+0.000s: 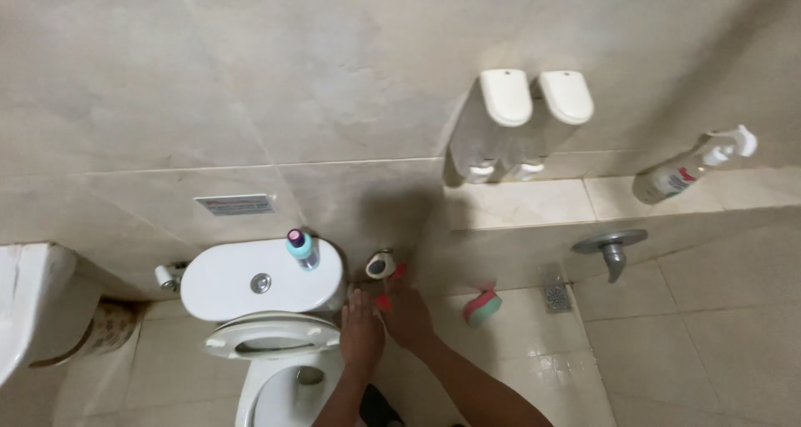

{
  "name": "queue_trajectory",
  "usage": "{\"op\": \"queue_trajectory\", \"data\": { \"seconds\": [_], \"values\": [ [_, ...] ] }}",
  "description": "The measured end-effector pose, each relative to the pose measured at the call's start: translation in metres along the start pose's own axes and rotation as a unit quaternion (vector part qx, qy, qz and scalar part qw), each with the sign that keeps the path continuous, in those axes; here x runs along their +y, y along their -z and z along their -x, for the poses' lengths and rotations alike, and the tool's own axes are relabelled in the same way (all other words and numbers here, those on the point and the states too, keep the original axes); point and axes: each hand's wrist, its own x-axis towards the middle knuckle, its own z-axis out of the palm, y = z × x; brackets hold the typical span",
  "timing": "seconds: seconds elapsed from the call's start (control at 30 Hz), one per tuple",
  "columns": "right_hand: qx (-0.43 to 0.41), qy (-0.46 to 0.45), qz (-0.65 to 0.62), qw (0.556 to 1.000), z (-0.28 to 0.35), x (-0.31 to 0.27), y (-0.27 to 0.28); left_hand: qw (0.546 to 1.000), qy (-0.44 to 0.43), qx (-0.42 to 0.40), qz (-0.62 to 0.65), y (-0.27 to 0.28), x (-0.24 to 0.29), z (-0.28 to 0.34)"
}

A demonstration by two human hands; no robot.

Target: The person sprays a cleaning solution onto the shower floor and corners, then moves the shower curtain aside. They pick up a small bottle and place it on the toilet tank. Finally, they use a red scrub brush to clean the grout lines in the shower corner.

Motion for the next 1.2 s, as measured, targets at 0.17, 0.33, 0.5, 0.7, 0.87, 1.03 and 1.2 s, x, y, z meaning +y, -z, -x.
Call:
{"op": "queue_trajectory", "data": {
  "seconds": [0.17,0.33,0.5,0.7,0.87,1.03,1.2],
  "values": [
    [0.13,0.058,0.153,0.978,0.019,0.12,-0.049,0.997,-0.034,-0.062,-0.025,-0.017,0.056,0.001],
    [0.178,-0.014,0.031,0.983,0.07,0.182,-0.017,0.993,-0.055,-0.106,-0.019,-0.057,0.133,0.004],
    [0.236,-0.053,0.081,0.967,0.12,0.249,-0.012,0.986,-0.135,-0.099,0.0,-0.078,0.214,0.024],
    [0.244,-0.106,0.062,0.962,0.176,0.299,-0.004,0.969,-0.191,-0.15,-0.041,-0.112,0.271,0.056],
    [0.191,-0.149,0.034,0.97,0.195,0.321,0.007,0.959,-0.197,-0.193,-0.063,-0.128,0.297,0.061],
    [0.173,-0.192,-0.018,0.966,0.21,0.331,0.01,0.948,-0.216,-0.21,-0.108,-0.141,0.307,0.07],
    [0.144,-0.227,0.005,0.963,0.205,0.343,0.017,0.943,-0.231,-0.213,-0.11,-0.145,0.322,0.058]
  ]
}}
